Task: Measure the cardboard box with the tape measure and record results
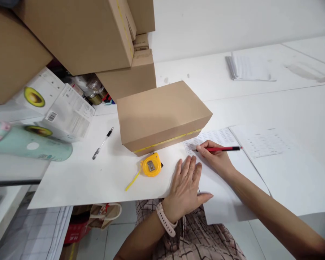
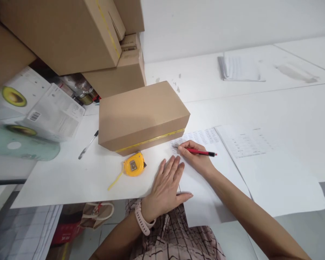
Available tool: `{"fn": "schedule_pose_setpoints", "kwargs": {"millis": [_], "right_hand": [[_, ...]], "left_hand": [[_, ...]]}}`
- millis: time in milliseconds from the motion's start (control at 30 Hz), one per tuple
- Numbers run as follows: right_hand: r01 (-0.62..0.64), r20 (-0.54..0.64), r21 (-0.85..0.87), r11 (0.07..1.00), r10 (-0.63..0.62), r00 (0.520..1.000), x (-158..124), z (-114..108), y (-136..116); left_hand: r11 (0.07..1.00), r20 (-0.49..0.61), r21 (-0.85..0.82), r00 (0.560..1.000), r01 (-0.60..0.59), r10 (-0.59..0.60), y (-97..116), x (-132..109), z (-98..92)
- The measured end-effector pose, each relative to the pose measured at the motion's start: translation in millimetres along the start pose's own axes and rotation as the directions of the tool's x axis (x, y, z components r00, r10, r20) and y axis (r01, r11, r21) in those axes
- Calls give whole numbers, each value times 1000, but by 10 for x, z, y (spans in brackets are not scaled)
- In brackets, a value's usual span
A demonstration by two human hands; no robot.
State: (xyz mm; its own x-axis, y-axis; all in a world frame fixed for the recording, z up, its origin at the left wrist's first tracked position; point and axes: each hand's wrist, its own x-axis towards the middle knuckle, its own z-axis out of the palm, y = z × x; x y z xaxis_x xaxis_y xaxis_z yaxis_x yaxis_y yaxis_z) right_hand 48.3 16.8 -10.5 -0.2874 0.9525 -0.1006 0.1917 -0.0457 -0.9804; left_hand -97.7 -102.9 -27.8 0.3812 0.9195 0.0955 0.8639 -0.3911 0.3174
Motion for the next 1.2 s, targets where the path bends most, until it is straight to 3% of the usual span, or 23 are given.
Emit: {"fn": "schedule_pose_setpoints", "kwargs": {"millis": [100, 200, 367, 833, 1200], "right_hand": [[48, -117, -81, 996, -57, 992, -1, 46, 44], [56, -123, -118, 991, -71, 990, -24, 67, 67], [73, -232, -169, 983, -111, 966, -10, 67, 106], [157, -217, -236, 959, -209, 954, 23, 83, 201], [137, -223, -212, 968, -184, 957, 17, 82, 192]], "left_hand": [[1000, -14, -7, 1000, -1, 1, 1, 2, 0], [1000, -14, -17, 1000, -2, 2, -4, 7, 2], [1000, -9, -21, 1000, -13, 13, -21, 8, 8], [998, -60, 55, 998, -22, 26, -16, -11, -36], [998, -51, 54, 998, -25, 28, -23, -7, -24]]}}
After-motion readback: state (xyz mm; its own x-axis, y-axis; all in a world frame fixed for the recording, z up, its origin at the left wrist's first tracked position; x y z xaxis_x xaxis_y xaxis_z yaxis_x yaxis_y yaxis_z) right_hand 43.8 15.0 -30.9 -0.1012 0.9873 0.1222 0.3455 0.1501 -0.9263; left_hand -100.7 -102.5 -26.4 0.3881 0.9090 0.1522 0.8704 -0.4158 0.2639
